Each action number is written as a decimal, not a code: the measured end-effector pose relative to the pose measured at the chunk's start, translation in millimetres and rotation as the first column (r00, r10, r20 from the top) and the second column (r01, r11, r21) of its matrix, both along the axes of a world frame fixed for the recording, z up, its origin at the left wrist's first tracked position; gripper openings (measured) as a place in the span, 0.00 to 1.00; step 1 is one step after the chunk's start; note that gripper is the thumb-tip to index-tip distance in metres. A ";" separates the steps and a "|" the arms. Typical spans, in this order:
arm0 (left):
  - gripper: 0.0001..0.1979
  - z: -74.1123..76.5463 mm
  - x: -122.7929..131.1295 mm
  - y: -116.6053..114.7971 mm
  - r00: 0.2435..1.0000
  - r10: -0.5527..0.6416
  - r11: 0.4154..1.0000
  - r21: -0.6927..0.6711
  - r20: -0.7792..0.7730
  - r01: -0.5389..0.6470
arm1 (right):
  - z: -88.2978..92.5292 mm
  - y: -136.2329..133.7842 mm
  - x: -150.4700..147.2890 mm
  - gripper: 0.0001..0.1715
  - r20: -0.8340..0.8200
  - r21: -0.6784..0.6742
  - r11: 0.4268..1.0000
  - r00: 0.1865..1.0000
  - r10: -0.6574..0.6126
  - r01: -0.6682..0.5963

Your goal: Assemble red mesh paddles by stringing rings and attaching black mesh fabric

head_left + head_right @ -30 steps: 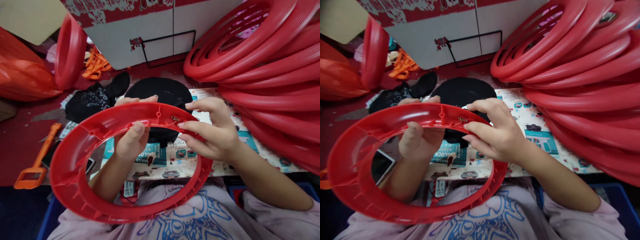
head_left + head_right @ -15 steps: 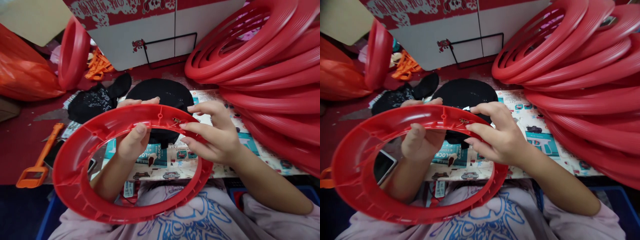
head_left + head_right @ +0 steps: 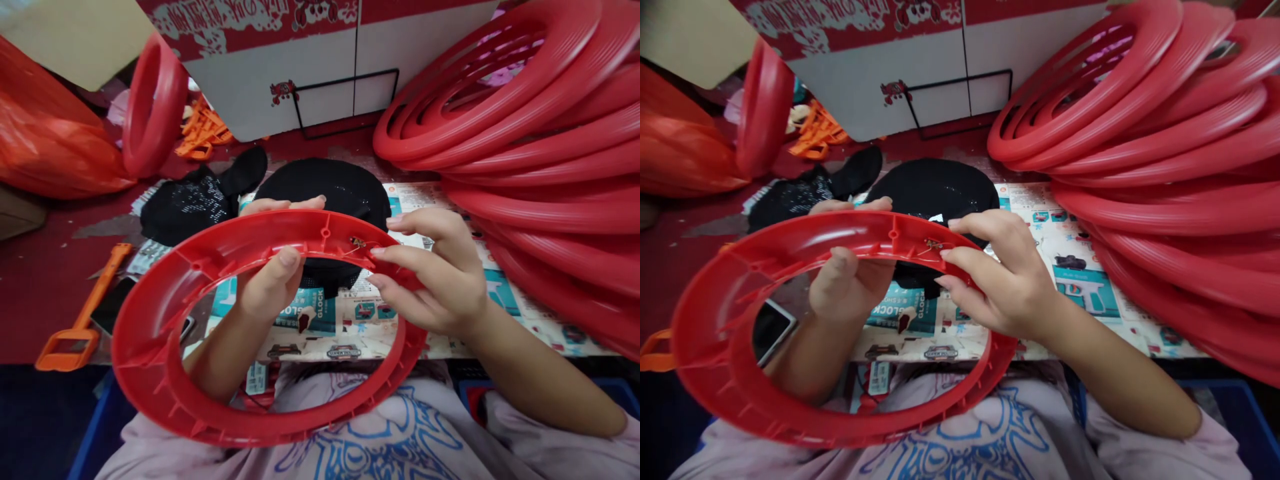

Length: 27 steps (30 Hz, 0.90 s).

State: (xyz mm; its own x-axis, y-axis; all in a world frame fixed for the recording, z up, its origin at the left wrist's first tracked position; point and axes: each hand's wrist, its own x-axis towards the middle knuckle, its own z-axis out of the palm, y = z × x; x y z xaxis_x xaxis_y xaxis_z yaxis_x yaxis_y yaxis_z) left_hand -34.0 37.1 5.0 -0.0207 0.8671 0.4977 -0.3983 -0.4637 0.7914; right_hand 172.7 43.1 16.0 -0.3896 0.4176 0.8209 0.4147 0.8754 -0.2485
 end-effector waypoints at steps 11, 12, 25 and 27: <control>0.13 1.0 0.1 0.0 1.000 -0.013 1.000 -0.003 0.006 0.013 | 2.0 -3.7 -1.5 0.09 0.069 0.042 0.998 0.996 -0.057 0.054; 0.14 1.0 0.0 0.2 1.000 -0.012 1.000 0.002 0.004 0.012 | 1.9 -3.7 -1.4 0.09 0.063 0.042 0.997 0.996 -0.063 0.060; 0.14 -0.1 -1.7 1.3 0.998 0.044 0.998 -0.034 -0.044 -0.045 | 0.1 -3.6 -1.8 0.09 0.074 0.051 0.998 0.996 -0.046 0.042; 0.14 -0.1 -1.9 1.5 0.998 0.038 0.999 -0.025 -0.047 -0.040 | -0.3 -3.5 -1.9 0.09 0.075 0.051 0.998 0.996 -0.039 0.035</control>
State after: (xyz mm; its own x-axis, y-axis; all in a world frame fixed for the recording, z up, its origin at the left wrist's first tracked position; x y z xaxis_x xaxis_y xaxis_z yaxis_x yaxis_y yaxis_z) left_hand -35.9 38.6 4.9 -0.0321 0.8787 0.4764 -0.3428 -0.4574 0.8205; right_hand 170.7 39.6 15.7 -0.4365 0.3920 0.8098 0.4627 0.8697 -0.1716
